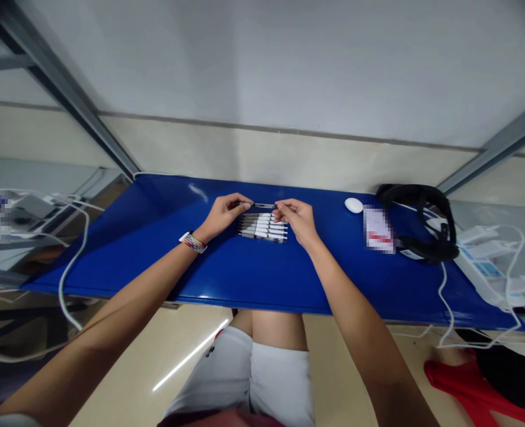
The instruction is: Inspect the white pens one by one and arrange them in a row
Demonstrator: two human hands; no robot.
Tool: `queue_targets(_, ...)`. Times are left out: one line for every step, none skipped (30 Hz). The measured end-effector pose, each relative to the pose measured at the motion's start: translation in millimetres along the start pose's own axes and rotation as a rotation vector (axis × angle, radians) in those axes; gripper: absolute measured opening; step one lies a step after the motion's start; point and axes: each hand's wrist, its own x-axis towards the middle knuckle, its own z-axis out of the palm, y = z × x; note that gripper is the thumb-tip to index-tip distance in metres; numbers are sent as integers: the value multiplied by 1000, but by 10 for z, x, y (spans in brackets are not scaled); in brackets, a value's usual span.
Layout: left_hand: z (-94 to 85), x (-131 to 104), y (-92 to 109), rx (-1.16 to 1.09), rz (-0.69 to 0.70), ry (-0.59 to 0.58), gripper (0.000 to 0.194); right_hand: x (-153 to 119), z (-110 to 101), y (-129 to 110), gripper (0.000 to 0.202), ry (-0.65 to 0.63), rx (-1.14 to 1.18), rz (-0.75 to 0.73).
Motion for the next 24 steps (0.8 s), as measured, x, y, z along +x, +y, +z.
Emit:
queue_targets(2, 0, 0, -12, -6, 10, 27, -3, 6, 7, 40, 0, -7, -6)
queue_targets(3, 1, 1, -16, -11, 23, 29, -9, 15, 9, 41, 1, -16, -15)
queue_targets(3, 1, 5, -16, -18, 39, 32, -18, 27, 7, 41, -1, -26, -29)
queue_targets(3, 2, 10, -15, -29, 55, 37, -28, 40, 0, 41, -3, -34, -45)
queue_targets(2, 2, 19, -14, -43, 68, 43, -37, 52, -9, 40, -5, -37, -60)
queue_targets(2, 3, 29, -18, -58, 76, 49, -45, 62, -20, 39, -6, -35, -71)
queue_targets(2, 4, 39, -25, -69, 77, 51, -49, 68, -29, 39, -3, -28, -76)
queue_targets(3, 5, 46, -35, -78, 72, 50, -49, 70, -37, 39, 3, -20, -75)
queue_targets(5, 6, 51, -49, -80, 62, 45, -45, 67, -41, 40, 12, -12, -72)
queue_targets(7, 7, 49, -65, -73, 52, 37, -38, 60, -42, 40, 24, -5, -68)
queue_targets(10, 9, 41, -78, -59, 44, 32, -28, 49, -40, 41, 37, 1, -66)
queue_targets(12, 11, 28, -83, -44, 39, 33, -19, 37, -37, 41, 50, 6, -65)
queue_targets(14, 14, 10, -80, -32, 40, 34, -10, 25, -34, 41, 58, 11, -63)
queue_targets(14, 17, -9, -70, -24, 45, 33, -4, 14, -32, 40, 60, 14, -61)
queue_targets(12, 20, -27, -54, -21, 51, 29, 0, 5, -31, 40, 57, 17, -56)
queue_targets(9, 23, -41, -35, -23, 59, 26, 1, 0, -32, 40, 49, 20, -50)
queue_targets(6, 26, -50, -16, -28, 64, 27, 1, -3, -35, 39, 38, 24, -44)
queue_targets(2, 29, -52, 3, -33, 68, 30, -1, -4, -37, 39, 26, 30, -39)
queue_targets(-2, 31, -49, 23, -39, 72, 35, -4, -4, -40, 38, 17, 35, -35)
queue_targets(-4, 33, -41, 40, -44, 74, 41, -7, -3, -41, 38, 9, 37, -33)
queue_targets(-6, 34, -31, 50, -50, 77, 46, -8, -2, -42, 38, 2, 34, -33)
queue_targets(-5, 35, -20, 50, -53, 76, 50, -9, -1, -41, 38, -2, 27, -34)
queue_targets(-3, 36, -11, 36, -54, 77, 50, -9, -1, -39, 37, -3, 18, -35)
queue_targets(-1, 37, -5, 15, -51, 77, 46, -7, -3, -36, 37, -1, 9, -35)
